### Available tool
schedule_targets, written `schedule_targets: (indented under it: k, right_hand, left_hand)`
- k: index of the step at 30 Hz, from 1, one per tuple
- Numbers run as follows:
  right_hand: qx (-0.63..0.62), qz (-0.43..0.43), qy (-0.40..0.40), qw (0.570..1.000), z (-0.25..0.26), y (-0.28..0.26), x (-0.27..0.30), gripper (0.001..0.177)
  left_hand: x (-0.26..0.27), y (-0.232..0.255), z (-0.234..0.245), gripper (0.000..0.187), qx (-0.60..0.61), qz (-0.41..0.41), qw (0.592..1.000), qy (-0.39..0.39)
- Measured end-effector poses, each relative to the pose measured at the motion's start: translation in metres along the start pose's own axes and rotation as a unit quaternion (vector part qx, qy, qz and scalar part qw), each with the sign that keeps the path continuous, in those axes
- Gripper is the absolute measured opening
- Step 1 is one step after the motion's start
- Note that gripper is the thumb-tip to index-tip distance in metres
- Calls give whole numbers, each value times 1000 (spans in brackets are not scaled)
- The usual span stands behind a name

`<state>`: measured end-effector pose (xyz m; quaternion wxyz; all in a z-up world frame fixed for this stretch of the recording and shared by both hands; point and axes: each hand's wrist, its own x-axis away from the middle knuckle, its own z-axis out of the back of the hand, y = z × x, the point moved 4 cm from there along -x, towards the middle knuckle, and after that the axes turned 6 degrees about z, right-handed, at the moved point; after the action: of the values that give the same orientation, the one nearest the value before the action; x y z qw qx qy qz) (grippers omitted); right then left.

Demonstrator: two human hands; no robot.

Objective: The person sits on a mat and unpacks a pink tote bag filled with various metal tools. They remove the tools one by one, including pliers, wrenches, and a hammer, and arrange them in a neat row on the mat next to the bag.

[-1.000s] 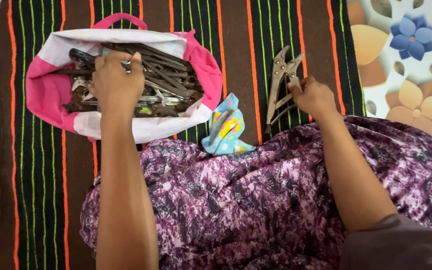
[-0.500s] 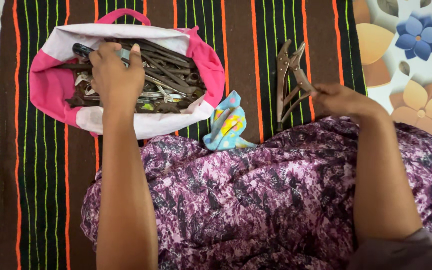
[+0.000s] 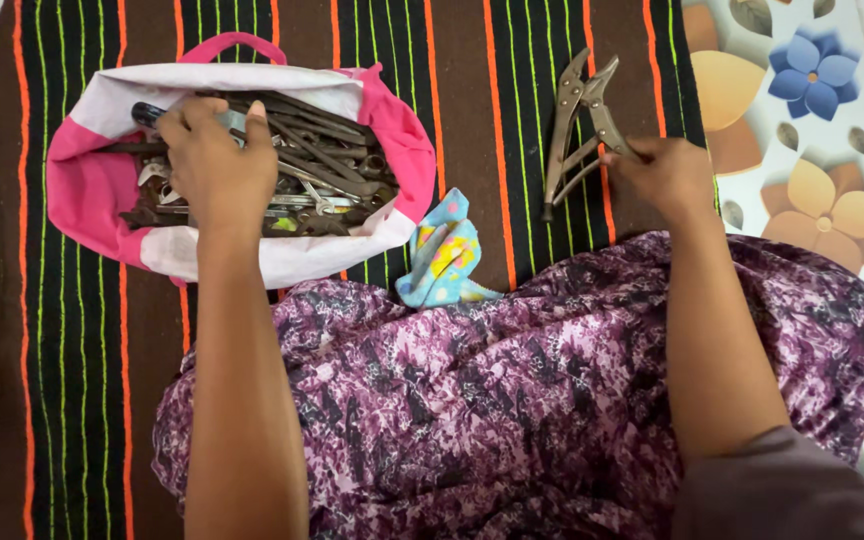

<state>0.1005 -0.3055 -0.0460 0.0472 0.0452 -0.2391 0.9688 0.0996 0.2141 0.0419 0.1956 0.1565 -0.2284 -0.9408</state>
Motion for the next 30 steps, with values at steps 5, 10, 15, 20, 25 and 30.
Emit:
schedule_targets:
  k: [5,10,15,20,25,30]
  right_hand:
    - [-59,0,107,993,2,4,1,40]
    - [15,98,177,979,0,15,2,35]
    - [54,88,164,981,-12,24,-2,19]
    - [38,139,194,970,-5,3,8,20]
    - [-57,208,79,973,27,-54,35,18]
    - [-102,316,-21,943,64,-126,57,21]
  left_hand:
    - [1,-1,-1,41,-3,-21,999,26]
    - [3,0,-10,43,-33,3,999,12]
    - [5,-2,-15,40,-57,37,998,4]
    - [9,-11,-14,40,-45,91,995,-6]
    - [14,-8,1,24,-29,71,996,42]
    - [13,-1,29,8,114,-35,981,151]
